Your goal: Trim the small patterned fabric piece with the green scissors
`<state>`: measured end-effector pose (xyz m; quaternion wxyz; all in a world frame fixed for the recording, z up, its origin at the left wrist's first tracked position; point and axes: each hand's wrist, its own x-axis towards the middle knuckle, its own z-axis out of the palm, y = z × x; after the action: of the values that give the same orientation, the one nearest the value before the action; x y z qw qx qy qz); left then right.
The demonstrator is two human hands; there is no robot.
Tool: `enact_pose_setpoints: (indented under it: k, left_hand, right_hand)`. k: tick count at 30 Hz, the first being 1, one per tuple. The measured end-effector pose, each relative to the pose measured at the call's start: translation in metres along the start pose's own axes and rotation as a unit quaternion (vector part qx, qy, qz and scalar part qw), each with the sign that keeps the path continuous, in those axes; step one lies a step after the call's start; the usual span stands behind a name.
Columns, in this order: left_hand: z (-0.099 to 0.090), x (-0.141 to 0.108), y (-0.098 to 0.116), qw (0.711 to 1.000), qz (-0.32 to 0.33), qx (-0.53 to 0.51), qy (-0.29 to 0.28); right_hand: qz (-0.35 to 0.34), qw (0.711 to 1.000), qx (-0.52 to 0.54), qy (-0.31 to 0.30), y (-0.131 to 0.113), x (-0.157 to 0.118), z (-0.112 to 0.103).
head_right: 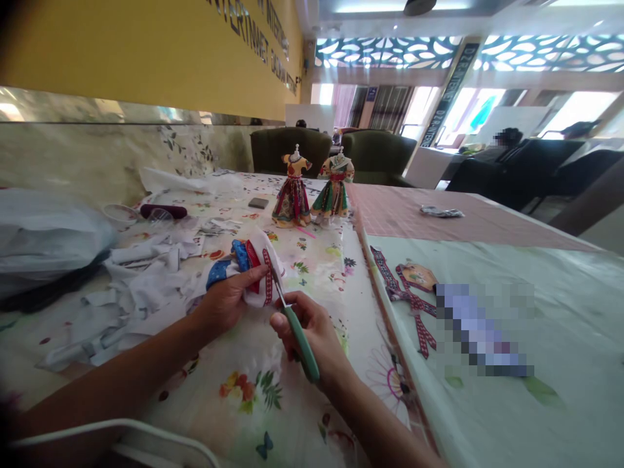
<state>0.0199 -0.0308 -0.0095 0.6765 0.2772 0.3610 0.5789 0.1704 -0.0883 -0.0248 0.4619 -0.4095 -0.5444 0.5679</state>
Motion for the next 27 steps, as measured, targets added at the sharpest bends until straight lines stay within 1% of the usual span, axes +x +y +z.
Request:
enact_pose_setpoints:
  k: [8, 14, 17, 22, 27]
  left_hand:
    - [0.0003, -0.0006, -0.0007, 1.000, -0.010, 0.005, 0.000]
    - [0.0000, 0.0001, -0.0018, 1.000, 0.004, -0.003, -0.001]
    - [0.0001, 0.0003, -0.0012, 1.000, 0.002, -0.001, -0.003]
    - [0.0018, -0.0012, 0.0010, 1.000, 0.004, 0.003, 0.011]
    - [0.0026, -0.0019, 0.0019, 1.000, 0.006, 0.004, 0.008]
  right_hand:
    - [0.006, 1.000, -0.002, 0.005, -0.0013, 0.0005, 0.0009]
    - [0.005, 1.000, 0.003, 0.012, -0.0004, 0.0002, 0.0018]
    - [0.007, 1.000, 0.009, 0.014, -0.0004, -0.0001, 0.0019]
    - [0.004, 1.000, 0.009, 0.014, -0.0012, -0.0011, 0.0020]
    - [0.012, 1.000, 0.006, 0.018, -0.0011, -0.0011, 0.0032]
